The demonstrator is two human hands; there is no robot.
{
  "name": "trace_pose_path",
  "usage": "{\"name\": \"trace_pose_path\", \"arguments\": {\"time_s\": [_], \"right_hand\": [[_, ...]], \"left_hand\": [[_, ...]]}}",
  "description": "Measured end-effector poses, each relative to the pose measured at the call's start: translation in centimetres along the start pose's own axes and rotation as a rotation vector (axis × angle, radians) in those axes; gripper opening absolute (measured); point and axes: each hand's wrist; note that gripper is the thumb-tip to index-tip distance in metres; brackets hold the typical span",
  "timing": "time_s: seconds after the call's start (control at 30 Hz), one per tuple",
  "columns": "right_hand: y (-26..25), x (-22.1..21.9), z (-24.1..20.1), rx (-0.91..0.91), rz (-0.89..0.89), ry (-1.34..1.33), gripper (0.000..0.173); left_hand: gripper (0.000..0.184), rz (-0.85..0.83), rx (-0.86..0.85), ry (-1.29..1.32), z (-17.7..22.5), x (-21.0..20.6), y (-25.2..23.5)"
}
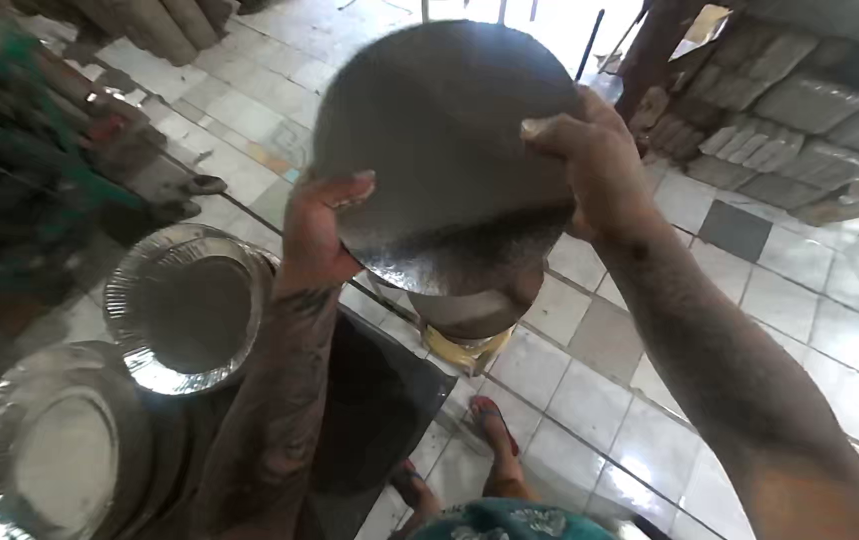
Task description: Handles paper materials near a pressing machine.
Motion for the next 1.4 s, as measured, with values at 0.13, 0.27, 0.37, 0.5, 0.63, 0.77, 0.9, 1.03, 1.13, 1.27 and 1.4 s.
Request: {"name": "trace_pose_path", "arguments": {"time_s": [0.13,0.27,0.37,0.5,0.63,0.77,0.9,1.03,1.13,1.27,1.4], "right_hand": [[0.9,1.0,1.5,-0.065,0.023,-0.017,0.045],[2.8,1.5,4.2,-0.202,0.132,-0.01,0.045],[5.1,1.7,8.1,-0.289,0.277,0.066,0.05],[6.1,4.9,17.9,-0.284,0.24,0.413,0.084],[6.5,4.6,19.8,-0.358,0.366,0.033,0.109],[6.7,3.2,20.2,-0.415,0.47,-0.154,0.108],[6.8,2.8,19.2,-0.434,0.41,-0.258,0.077],[7.3,3.8,17.7,-0.405,0.446,-0.418,0.025],[8.5,5.2,16.9,-0.37,0.417,-0.473,0.026],[12.1,7.0,15.1,-0.393,0.45,-0.415,0.027],[18.8,8.2,12.1,-0.524,0.47,-0.22,0.026]], "left_hand": [[0.044,0.063,0.047,-0.031,-3.5,0.8,-1.2],[0.07,0.076,0.087,-0.212,-5.7,1.2,-1.2],[0.075,0.014,0.244,-0.379,-7.1,1.9,-2.9],[0.06,-0.084,0.436,-0.458,-14.0,5.7,-4.8],[0.057,-0.14,0.487,-0.22,-16.2,8.3,-4.3],[0.037,-0.039,0.442,-0.203,-16.5,7.5,-4.3],[0.031,0.009,0.385,-0.143,-15.4,5.4,-3.6],[0.064,-0.033,0.346,-0.274,-12.9,1.5,-2.8],[0.07,-0.057,0.319,-0.346,-12.4,-0.7,-1.4],[0.059,-0.107,0.309,-0.382,-12.9,-2.1,2.6],[0.076,-0.052,0.371,-0.198,-14.7,-1.0,10.0]]}}
Point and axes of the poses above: each hand's wrist, its own y-axis away from the middle knuckle, its own x-axis out of the back of the hand, z = x × y, and after that the axes turned 3 degrees about z, right-handed
